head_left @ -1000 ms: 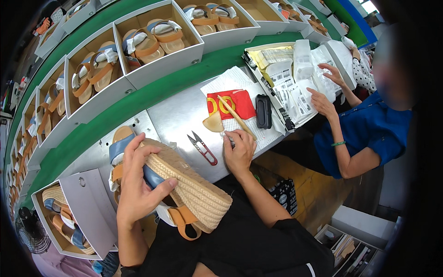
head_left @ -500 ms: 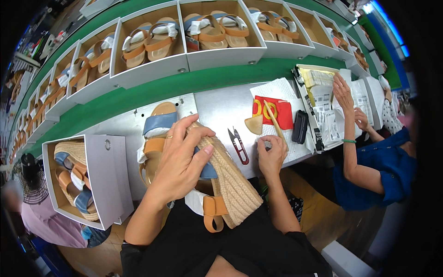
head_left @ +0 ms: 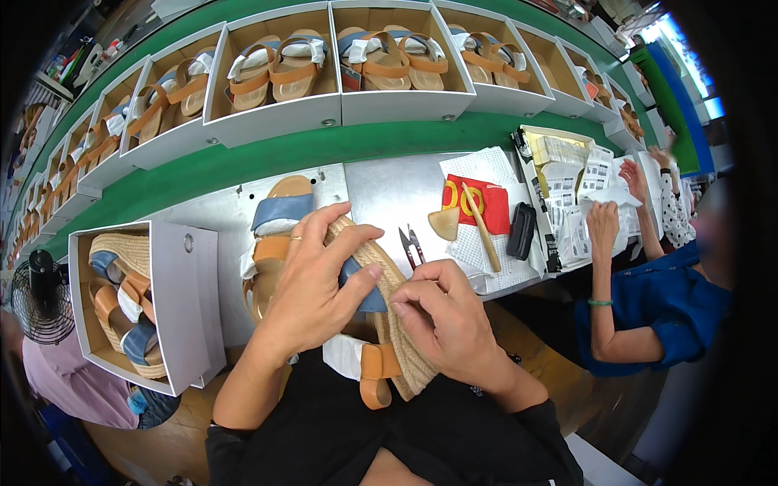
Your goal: The person inspects a pair of woven-sole sandals, trims excess material from the sole edges with a utility knife, and places the finished pair into a white box on a green conveyor belt. The person repeats this process for multiple pairs of sandals.
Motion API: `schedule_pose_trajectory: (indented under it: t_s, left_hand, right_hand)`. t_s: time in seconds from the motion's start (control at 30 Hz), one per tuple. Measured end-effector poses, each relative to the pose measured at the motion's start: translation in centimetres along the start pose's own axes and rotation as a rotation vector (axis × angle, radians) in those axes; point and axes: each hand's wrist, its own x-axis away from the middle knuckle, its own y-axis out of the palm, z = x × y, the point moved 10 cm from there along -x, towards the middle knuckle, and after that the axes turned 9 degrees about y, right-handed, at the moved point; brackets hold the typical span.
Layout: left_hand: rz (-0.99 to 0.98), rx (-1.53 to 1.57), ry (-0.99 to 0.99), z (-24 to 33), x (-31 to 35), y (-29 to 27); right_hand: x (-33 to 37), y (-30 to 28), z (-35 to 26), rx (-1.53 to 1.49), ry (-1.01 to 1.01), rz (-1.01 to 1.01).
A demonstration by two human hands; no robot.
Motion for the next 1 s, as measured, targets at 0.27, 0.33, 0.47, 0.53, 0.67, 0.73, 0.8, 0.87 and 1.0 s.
schedule_pose_trajectory:
  t_s: [0.27, 0.33, 0.47, 0.53, 0.67, 0.73, 0.8, 0.87, 1.0]
  left_hand:
    - [0.004, 0.043, 0.002, -0.9, 0.6, -0.3]
    - [-0.002, 0.057, 0.012, -1.3, 0.9, -0.4]
    - [-0.009, -0.015, 0.063, -1.3, 0.5, -0.2]
    - [-0.013, -0.074, 0.030, -1.0, 0.6, 0.3]
    - [0.034, -0.058, -0.048, -2.1, 0.4, 0.9]
    - [0.067, -0.027, -0.066, -2.0, -0.1, 0.8]
    - [0.034, -0.008, -0.053, -2.2, -0.9, 1.1]
    - [-0.044, -0.020, -0.080, -2.3, -1.1, 1.1]
    - [0.136, 0.275, 0.030, -4.4, 0.4, -2.2]
  right_hand:
    - [-0.4, 1.9, 5.1, -0.564, 0.369, -0.064]
    - [0.4, 1.7, 7.0, -0.675, 0.417, -0.056]
    - [2.2, 1.8, 7.5, -0.453, 0.431, -0.264]
    - [3.8, 2.5, 5.9, -0.238, 0.296, -0.381]
    - [4.2, 3.2, 3.5, 0.027, 0.263, -0.400]
    - [3.6, 2.7, 3.4, 0.017, 0.256, -0.417]
    - [3.3, 2.6, 3.0, -0.017, 0.205, -0.426]
    - [3.0, 2.4, 3.2, -0.025, 0.252, -0.473]
    - [1.6, 3.0, 6.5, -0.329, 0.175, -0.357]
